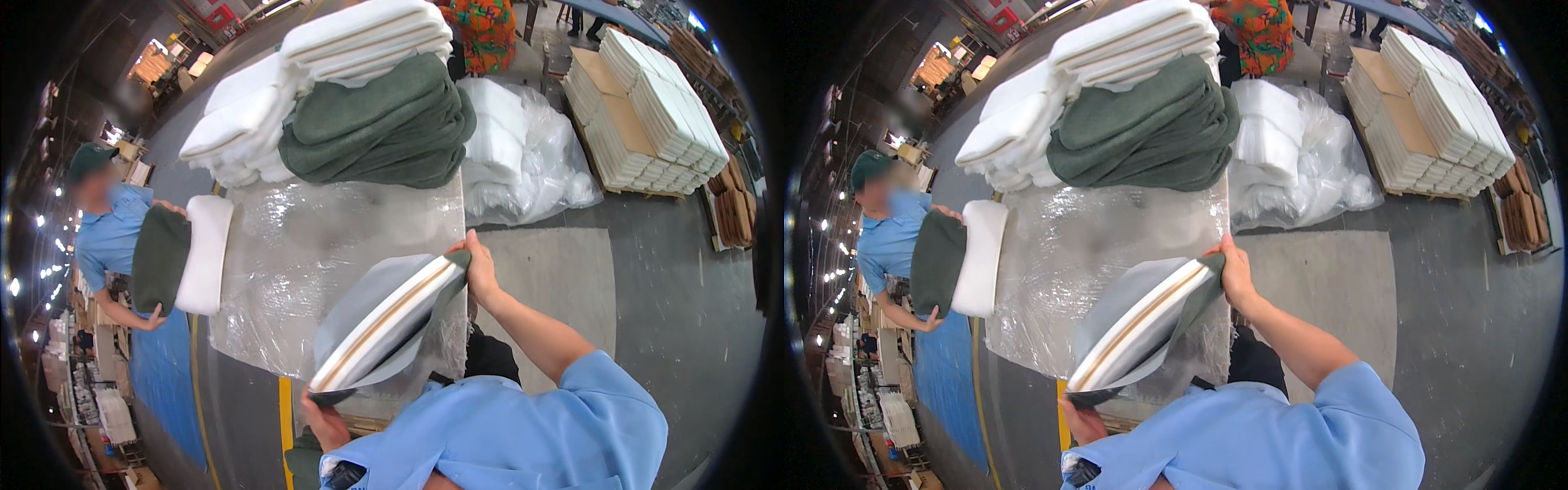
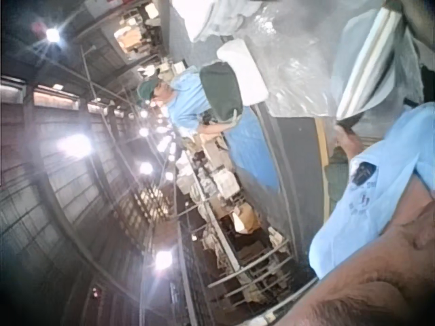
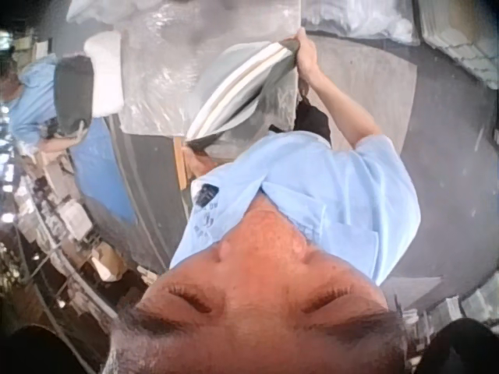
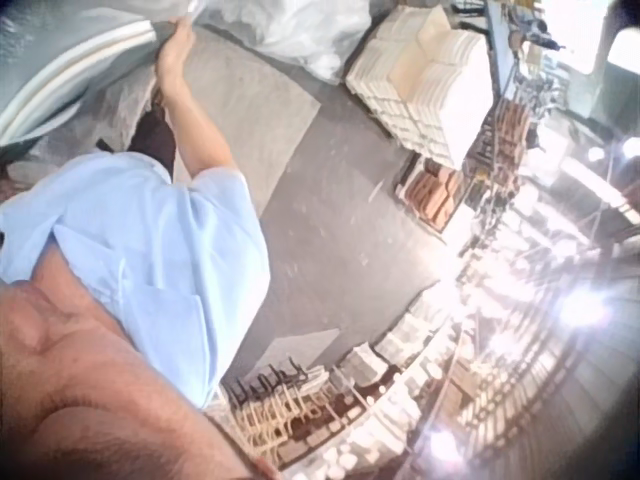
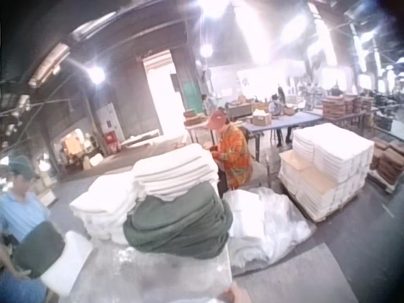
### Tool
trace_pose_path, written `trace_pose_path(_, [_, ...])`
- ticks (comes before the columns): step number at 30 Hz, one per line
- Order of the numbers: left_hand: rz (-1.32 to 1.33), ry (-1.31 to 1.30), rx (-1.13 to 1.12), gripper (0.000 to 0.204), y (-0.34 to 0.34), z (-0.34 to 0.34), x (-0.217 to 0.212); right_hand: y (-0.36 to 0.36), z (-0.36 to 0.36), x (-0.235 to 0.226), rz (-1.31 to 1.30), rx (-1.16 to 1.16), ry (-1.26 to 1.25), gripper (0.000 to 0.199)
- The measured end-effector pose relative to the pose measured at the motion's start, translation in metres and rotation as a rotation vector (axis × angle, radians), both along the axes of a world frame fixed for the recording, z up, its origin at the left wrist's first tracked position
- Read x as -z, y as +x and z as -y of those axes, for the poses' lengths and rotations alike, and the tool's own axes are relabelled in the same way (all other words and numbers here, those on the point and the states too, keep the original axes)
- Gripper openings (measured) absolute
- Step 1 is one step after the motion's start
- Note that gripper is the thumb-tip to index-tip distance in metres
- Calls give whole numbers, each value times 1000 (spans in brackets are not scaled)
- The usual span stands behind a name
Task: The person inserts white foam inserts into green fabric covers, aligns edges, and stacks the finished cushions on a pallet. The person repeats this process for multiple cushions while coworkers handle similar items nearby.
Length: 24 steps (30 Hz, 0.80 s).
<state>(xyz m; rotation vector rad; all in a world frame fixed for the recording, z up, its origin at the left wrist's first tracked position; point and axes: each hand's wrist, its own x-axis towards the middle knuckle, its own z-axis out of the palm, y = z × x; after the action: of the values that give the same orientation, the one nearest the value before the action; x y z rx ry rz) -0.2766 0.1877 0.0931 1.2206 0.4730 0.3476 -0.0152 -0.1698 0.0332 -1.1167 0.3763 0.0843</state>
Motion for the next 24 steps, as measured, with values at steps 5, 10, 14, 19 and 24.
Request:
trace_pose_path(5, [1,210,148,87,-5,67,0,99,0,-16,114,210,5,68])
trace_pose_path(10, [-81,167,464,98,15,107,-7,136,-30,-36,108,163,-162,66])
trace_pose_path(14, [-76,197,777,95,45,116,-28,101,-36,-41,216,76,-158,63])
trace_pose_path(19, [67,545,767,87,54,121,-28,33,-36,-52,215,0,-118,71])
trace_pose_path(24, [266,852,735,80,91,131,-38,14,-23,-70,213,-74,-387,76])
